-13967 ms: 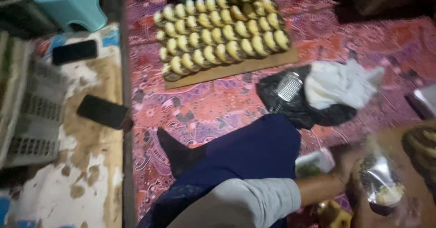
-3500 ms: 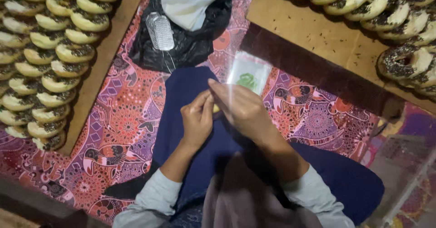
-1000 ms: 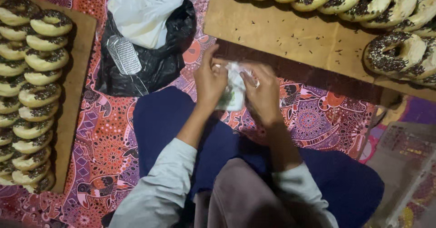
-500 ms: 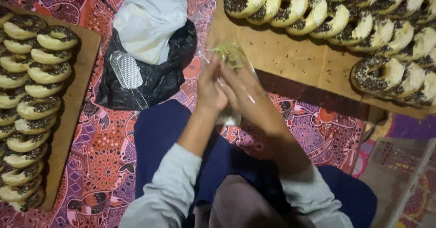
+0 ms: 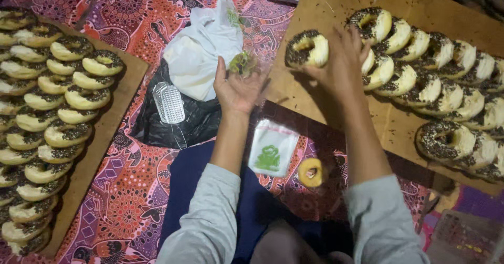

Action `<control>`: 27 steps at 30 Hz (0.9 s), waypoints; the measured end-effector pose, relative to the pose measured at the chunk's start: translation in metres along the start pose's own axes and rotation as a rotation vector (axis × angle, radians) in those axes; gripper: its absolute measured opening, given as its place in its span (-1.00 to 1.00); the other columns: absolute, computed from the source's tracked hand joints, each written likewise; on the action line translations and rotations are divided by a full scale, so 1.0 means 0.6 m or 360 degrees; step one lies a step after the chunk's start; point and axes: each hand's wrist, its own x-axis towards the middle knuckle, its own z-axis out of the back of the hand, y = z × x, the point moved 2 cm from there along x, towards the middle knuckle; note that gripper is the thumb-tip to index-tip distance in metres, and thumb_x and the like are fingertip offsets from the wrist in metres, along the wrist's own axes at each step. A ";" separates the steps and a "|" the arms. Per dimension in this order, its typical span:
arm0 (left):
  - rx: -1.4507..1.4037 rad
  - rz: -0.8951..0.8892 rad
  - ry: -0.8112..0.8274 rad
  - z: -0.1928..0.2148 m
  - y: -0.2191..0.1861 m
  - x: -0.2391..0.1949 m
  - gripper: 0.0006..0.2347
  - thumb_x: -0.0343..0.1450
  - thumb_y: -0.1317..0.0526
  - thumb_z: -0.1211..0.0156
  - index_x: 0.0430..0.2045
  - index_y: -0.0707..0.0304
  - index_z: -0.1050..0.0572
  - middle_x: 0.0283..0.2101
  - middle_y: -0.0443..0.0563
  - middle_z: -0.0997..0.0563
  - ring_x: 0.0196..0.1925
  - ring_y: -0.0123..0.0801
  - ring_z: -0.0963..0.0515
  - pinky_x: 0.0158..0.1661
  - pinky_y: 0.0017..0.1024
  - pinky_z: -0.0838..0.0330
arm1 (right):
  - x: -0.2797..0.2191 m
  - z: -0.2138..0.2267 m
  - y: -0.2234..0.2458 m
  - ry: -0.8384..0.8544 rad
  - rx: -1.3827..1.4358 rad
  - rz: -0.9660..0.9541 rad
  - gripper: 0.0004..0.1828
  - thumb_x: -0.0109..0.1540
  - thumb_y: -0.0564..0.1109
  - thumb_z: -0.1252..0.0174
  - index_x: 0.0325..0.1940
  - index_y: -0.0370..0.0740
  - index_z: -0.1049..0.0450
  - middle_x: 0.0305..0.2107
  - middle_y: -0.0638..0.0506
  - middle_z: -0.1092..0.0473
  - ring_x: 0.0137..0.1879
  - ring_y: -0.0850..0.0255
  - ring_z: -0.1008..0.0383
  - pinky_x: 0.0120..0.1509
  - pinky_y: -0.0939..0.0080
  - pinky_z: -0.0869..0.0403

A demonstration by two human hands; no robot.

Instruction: The person sits on a patterned mat and repeatedly picks up ring-shaped doughnuts from a wooden board, places them into small clear plastic bags, and sets the packaged items into a white plastic crate. The process is repeated for multiple doughnuts.

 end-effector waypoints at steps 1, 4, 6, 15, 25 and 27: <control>-0.0097 0.0011 -0.0054 0.002 -0.001 0.002 -0.55 0.40 -0.08 -0.21 -0.08 0.39 -0.46 -0.13 0.24 -0.55 -0.03 0.03 -0.53 0.24 0.28 -0.26 | -0.022 0.014 0.016 0.0003 0.0064 -0.0075 0.04 -0.04 0.25 -0.63 0.37 -0.19 -0.32 0.35 -0.27 -0.23 0.53 -0.22 -0.08 0.56 -0.45 0.18; 0.0046 -0.0163 -0.0065 0.006 -0.001 0.009 -0.52 0.41 -0.12 -0.13 -0.01 0.33 -0.42 -0.05 0.28 -0.51 0.02 0.12 -0.52 0.25 0.24 -0.22 | -0.119 0.064 0.061 -0.0049 0.0604 -0.0456 0.02 -0.05 0.06 -0.57 0.41 -0.18 -0.28 0.22 -0.21 -0.32 0.39 -0.04 -0.34 0.51 -0.09 -0.33; -0.0043 -0.0215 -0.0016 0.012 0.005 0.006 -0.55 0.42 -0.11 -0.09 -0.01 0.30 -0.40 -0.03 0.28 -0.50 0.04 0.09 -0.53 0.25 0.28 -0.24 | -0.179 0.072 0.095 0.0009 0.1312 -0.0449 -0.03 -0.04 -0.02 -0.55 0.40 -0.16 -0.30 0.20 -0.17 -0.39 0.36 -0.03 -0.42 0.48 -0.02 -0.41; 0.0341 -0.0174 0.0382 0.010 0.130 -0.072 -0.49 0.58 -0.04 -0.03 0.32 0.38 -0.26 0.28 0.31 -0.42 0.28 0.11 -0.45 0.27 0.00 -0.38 | -0.176 0.023 0.174 -0.0548 0.0645 -0.0023 -0.04 -0.09 -0.15 -0.60 0.35 -0.26 -0.36 0.27 -0.32 -0.26 0.44 -0.24 -0.22 0.47 -0.16 -0.27; 0.3549 -0.0887 0.0120 0.003 0.105 -0.287 -0.86 0.49 0.24 -0.27 -0.11 0.16 -0.59 -0.02 0.02 -0.65 0.17 -0.18 -0.54 0.27 -0.26 -0.36 | -0.199 0.028 0.173 -0.0365 0.0749 -0.0025 -0.16 0.04 -0.04 -0.56 0.34 -0.25 -0.36 0.04 -0.24 -0.52 0.10 -0.09 -0.58 0.20 -0.03 -0.51; 0.3492 -0.1009 0.0464 -0.005 0.086 -0.313 -0.90 0.49 0.26 -0.33 -0.17 0.18 -0.58 -0.05 0.02 -0.65 0.10 -0.20 -0.53 0.19 -0.32 -0.36 | -0.220 0.018 0.180 -0.0287 0.0877 -0.0138 -0.20 0.08 -0.06 -0.50 0.35 -0.27 -0.36 0.01 -0.24 -0.53 0.07 -0.04 -0.62 0.13 0.01 -0.55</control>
